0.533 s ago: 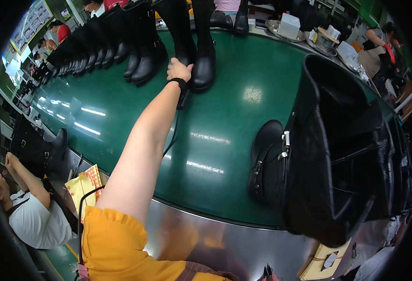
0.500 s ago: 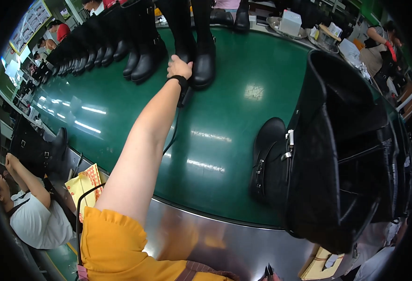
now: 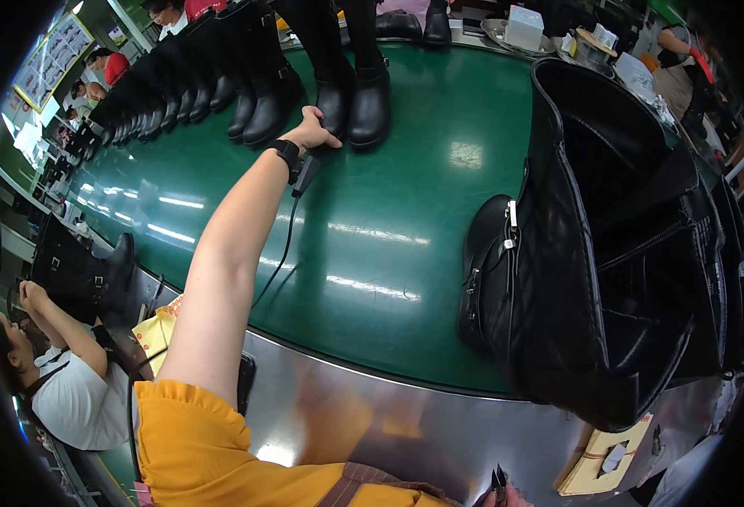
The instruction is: Inspecting and cleaning black leather boots on a factory production line.
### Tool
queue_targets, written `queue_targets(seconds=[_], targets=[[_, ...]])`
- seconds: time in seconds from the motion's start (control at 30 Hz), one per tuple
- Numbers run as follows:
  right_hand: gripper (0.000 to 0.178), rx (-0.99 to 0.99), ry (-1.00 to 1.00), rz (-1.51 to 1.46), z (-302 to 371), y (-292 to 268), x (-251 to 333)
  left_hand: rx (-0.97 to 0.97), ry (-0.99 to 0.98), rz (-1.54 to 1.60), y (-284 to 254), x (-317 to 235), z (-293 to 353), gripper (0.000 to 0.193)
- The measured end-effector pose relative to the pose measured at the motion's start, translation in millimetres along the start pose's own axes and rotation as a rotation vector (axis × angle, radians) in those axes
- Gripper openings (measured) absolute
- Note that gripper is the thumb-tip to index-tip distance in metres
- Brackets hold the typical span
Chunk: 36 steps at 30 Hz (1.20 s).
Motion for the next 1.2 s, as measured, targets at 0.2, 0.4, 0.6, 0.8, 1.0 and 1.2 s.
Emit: queue_targets(seconds=[0.2, 0.4, 0.6, 0.8, 1.0, 1.2], targets=[[0.014, 0.070, 0.039, 0.019, -0.2, 1.6, -3.9, -0.310, -0.096, 0.128, 5.1, 0.2, 2.3, 0.131], [0.017, 0.110, 0.042, 0.014, 0.8, 5.1, -9.8, 0.003, 0.015, 0.302, -12.0, 10.6, 7.2, 0.124], [0.016, 0.051, -0.029, -0.009, -4.4, -1.1, -3.1, 0.184, -0.012, 0.437, -35.5, 27.6, 28.0, 0.096], [0.016, 0.125, 0.003, 0.033, -4.4, -0.2, -3.9, -0.710, 0.816, -0.276, -8.0, -74.3, 93.7, 0.062], [0.018, 0.060, -0.057, -0.002, -3.0, -6.5, -7.2, -0.206, 0.493, -0.969, 73.9, -86.8, 88.6, 0.054], [0.025, -0.126, -0.217, 0.066, -2.8, -4.0, -1.6, -0.270, 0.487, -1.197, 62.8, -67.0, 71.8, 0.068]])
Point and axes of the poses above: each hand's wrist, its own z-axis away from the middle knuckle, its own y-axis out of the palm, x = y × z, the point moved 5 cm from there along -z, towards the middle knuckle, and after that the axes turned 5 degrees about x, right-handed, at the moved point
